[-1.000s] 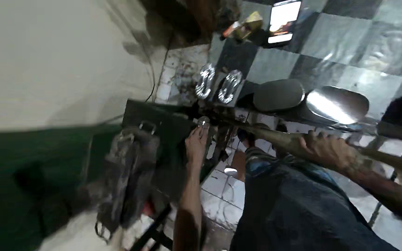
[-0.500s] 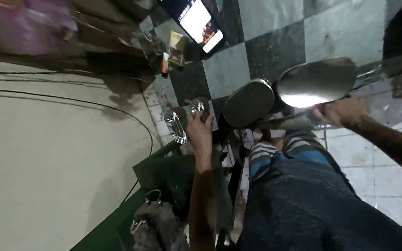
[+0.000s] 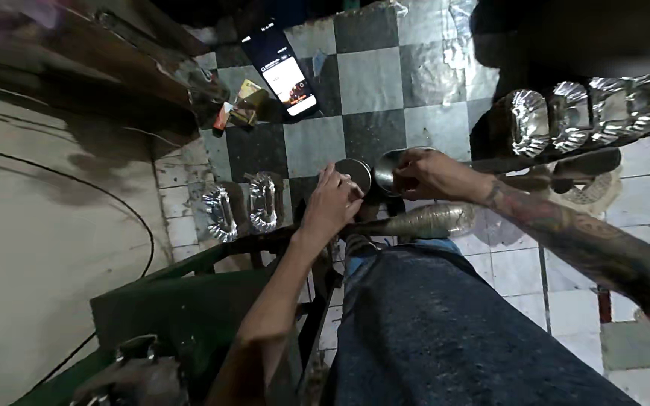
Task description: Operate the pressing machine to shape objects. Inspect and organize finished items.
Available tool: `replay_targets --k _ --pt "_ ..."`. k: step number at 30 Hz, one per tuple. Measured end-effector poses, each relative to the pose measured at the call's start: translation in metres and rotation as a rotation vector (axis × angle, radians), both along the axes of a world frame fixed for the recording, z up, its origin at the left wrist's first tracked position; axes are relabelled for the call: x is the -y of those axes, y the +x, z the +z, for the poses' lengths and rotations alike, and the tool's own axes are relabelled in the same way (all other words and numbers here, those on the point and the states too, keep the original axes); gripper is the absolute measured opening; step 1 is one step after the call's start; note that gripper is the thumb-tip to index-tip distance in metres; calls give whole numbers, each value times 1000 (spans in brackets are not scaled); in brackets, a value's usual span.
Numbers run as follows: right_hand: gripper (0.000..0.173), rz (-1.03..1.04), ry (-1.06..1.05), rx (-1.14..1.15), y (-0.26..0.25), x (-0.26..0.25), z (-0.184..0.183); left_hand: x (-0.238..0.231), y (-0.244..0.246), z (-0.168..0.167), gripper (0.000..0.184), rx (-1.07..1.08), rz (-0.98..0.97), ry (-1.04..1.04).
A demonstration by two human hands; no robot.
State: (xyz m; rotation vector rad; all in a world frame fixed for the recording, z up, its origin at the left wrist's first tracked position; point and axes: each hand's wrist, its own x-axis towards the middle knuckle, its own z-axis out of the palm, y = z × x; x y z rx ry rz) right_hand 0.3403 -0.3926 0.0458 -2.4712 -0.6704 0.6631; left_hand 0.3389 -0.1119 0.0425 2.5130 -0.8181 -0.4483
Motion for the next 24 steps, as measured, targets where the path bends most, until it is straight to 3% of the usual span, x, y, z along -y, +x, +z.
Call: replay_targets --k 3,7,10,13,15,17,19,21,24 --pt "31 89 57 -257 33 12 14 -17 17 17 16 -136 -46 -66" --pt "32 115 80 -329 51 15 13 -17 41 31 21 -257 -110 99" --pt "26 112 91 -211 31 12 8 -8 24 15 27 -104 -104 57" --pt "38 -18 42 111 -22 -1 -8 2 -9 -9 50 94 -18 88" --pt "38 -97 43 297 -44 -8 -15 4 -19 -3 38 211 24 51" --pt "34 -234 120 424 -59 -16 0 9 -41 29 27 198 227 -137" --pt "30 -501 372 408 -78 -30 38 13 -71 58 23 -48 542 -503" --pt "31 -738 672 230 -99 -49 67 16 -94 59 19 -377 722 -919" --pt "27 -807 950 -42 -116 -74 68 34 -113 45 22 -626 832 -1159"
